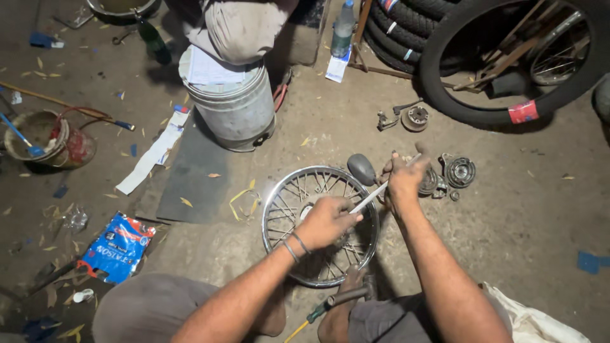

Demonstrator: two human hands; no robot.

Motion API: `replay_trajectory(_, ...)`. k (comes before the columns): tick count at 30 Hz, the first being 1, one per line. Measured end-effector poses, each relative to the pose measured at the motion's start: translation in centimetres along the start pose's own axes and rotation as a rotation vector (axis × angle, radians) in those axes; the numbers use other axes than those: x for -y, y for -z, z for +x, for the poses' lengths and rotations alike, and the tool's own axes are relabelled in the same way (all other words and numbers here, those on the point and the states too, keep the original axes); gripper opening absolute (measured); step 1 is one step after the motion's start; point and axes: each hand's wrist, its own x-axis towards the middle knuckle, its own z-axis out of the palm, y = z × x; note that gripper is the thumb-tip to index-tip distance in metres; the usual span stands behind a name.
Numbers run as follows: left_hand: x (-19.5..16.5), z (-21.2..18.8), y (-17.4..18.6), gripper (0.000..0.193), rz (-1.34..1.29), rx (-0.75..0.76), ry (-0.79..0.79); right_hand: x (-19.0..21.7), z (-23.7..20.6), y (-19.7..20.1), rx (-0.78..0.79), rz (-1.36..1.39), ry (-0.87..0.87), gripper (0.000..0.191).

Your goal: The person sits on the ground of a motorcycle repair shop working on a spoked wheel with a sprocket. They use a long wrench to loosen and turn bolts on the wheel hub, repositioning the wheel and picking up hub parts while another person sits nearby using a phone.

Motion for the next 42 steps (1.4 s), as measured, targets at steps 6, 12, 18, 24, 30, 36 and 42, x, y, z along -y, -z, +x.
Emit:
replay_trajectory(6,-4.7,-2.0,-8.6,0.021,-0.327,-0.532,0.222,0.1,1.9,-4.7,0.535,-0.158,-0.14,0.046)
replay_trajectory(12,-3.6,-1.2,-15.8,0.028,-0.37,-0.791,0.068,3.5,-3.2,-9.4,1.14,-0.401,-0.103,0.074)
replay_trajectory(18,-2.8,-4.0,-13.7,0.024,-0.371,-0.527,0.128,6.5,-4.8,-9.2,0.983,-0.571,0.263,0.079)
replay_trajectory(24,-3.5,-4.5,-5.2,0.017,0.21,-0.605,-0.159,4.7,-5.8,-7.2,0.838,-0.663,0.095,0.068)
replay_trajectory(30,-4.6,2.7,2.2,0.045,0.647,-0.465,-0.728,2.7,-4.7,-2.7,0.893,-0.657,0.453,0.042)
replay_trajectory(36,-1.3,9.3,3.5,0.045,0.812,-0.198,-0.304,4.5,-14.5,1.7,0.435,-1.187,0.376,0.063)
replay_trajectory(42,0.3,8.5,6.1,0.063,0.914,-0.252,-0.12,7.3,-15.3,0.8,0.268,-1.27,0.685,0.023)
